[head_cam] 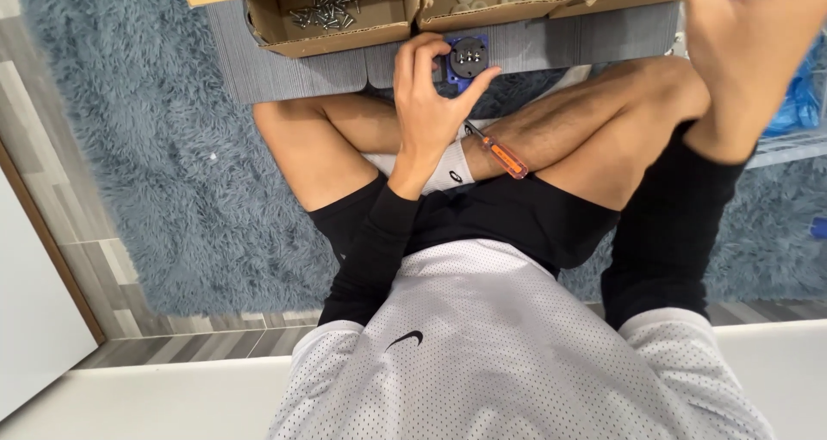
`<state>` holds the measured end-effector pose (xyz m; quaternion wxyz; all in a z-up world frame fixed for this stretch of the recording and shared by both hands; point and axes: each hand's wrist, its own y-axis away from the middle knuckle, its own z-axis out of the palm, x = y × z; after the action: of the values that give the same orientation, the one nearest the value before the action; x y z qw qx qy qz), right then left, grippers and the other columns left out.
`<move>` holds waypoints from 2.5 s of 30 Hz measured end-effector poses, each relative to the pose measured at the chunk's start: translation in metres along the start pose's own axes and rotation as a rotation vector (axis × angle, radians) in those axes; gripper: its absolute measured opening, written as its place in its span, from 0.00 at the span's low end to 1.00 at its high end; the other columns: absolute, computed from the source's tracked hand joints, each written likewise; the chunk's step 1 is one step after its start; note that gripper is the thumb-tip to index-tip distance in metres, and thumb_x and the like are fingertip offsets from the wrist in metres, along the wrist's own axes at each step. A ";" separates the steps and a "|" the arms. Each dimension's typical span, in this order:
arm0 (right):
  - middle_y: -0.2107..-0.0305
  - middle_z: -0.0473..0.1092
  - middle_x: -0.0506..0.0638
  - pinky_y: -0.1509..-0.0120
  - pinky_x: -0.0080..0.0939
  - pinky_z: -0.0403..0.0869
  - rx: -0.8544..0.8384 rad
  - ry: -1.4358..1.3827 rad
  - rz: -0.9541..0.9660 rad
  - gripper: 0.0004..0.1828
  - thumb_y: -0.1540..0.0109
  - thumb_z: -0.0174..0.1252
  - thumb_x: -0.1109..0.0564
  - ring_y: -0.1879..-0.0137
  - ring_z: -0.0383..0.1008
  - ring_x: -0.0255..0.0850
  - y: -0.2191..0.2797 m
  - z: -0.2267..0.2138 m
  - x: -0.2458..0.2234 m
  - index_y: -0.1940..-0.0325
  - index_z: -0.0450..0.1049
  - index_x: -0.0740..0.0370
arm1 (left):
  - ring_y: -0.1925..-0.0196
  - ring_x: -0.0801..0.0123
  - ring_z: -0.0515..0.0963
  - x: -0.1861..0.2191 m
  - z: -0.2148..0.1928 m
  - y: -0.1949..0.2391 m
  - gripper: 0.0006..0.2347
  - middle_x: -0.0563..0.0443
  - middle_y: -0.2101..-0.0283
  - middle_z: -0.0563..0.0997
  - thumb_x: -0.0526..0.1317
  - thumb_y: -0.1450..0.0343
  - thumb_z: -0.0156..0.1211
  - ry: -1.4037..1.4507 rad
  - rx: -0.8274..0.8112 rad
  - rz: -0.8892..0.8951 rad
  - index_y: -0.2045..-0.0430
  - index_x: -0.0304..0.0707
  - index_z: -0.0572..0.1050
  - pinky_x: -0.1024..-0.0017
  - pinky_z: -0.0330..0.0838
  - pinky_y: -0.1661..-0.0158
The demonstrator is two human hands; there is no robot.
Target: Assembling electrical socket components using a manual screwdriver while sitting on the floor.
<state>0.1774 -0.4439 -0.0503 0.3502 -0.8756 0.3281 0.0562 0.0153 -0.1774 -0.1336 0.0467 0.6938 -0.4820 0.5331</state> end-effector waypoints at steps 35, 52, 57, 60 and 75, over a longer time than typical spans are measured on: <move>0.50 0.79 0.62 0.44 0.46 0.80 -0.032 -0.602 -0.035 0.13 0.38 0.70 0.82 0.47 0.80 0.54 0.035 0.116 -0.099 0.52 0.84 0.77 | 0.47 0.54 0.85 -0.016 -0.044 -0.011 0.10 0.46 0.46 0.82 0.22 0.30 0.72 0.178 -0.266 0.250 0.57 0.27 0.83 0.62 0.83 0.45; 0.54 0.77 0.64 0.36 0.55 0.82 -0.058 -0.612 -0.056 0.11 0.39 0.70 0.82 0.40 0.81 0.63 0.032 0.128 -0.092 0.55 0.81 0.79 | 0.42 0.48 0.83 -0.026 -0.032 -0.011 0.07 0.44 0.50 0.82 0.23 0.29 0.70 0.154 -0.281 0.234 0.59 0.27 0.81 0.57 0.82 0.42; 0.52 0.75 0.65 0.36 0.54 0.83 -0.109 -0.679 -0.023 0.11 0.38 0.67 0.83 0.39 0.82 0.65 0.034 0.128 -0.090 0.54 0.80 0.81 | 0.39 0.47 0.84 -0.026 -0.031 -0.007 0.07 0.42 0.47 0.79 0.22 0.27 0.68 0.221 -0.297 0.190 0.59 0.27 0.79 0.60 0.85 0.43; 0.52 0.76 0.66 0.37 0.53 0.84 -0.120 -0.669 -0.038 0.10 0.38 0.69 0.83 0.39 0.83 0.65 0.032 0.128 -0.088 0.55 0.81 0.81 | 0.37 0.47 0.84 -0.028 -0.031 -0.005 0.08 0.42 0.44 0.77 0.24 0.27 0.70 0.208 -0.312 0.191 0.57 0.27 0.79 0.59 0.85 0.42; 0.45 0.75 0.66 0.36 0.49 0.84 -0.175 -0.725 -0.028 0.12 0.38 0.64 0.85 0.38 0.83 0.64 0.050 0.133 -0.074 0.57 0.84 0.78 | 0.29 0.46 0.79 -0.045 -0.036 0.004 0.08 0.45 0.36 0.75 0.23 0.26 0.68 0.213 -0.423 0.212 0.56 0.32 0.82 0.57 0.82 0.31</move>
<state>0.1065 -0.3448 -0.1547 0.3683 -0.8298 0.1646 0.3855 -0.0111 -0.1302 -0.1553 0.1850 0.5543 -0.6450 0.4924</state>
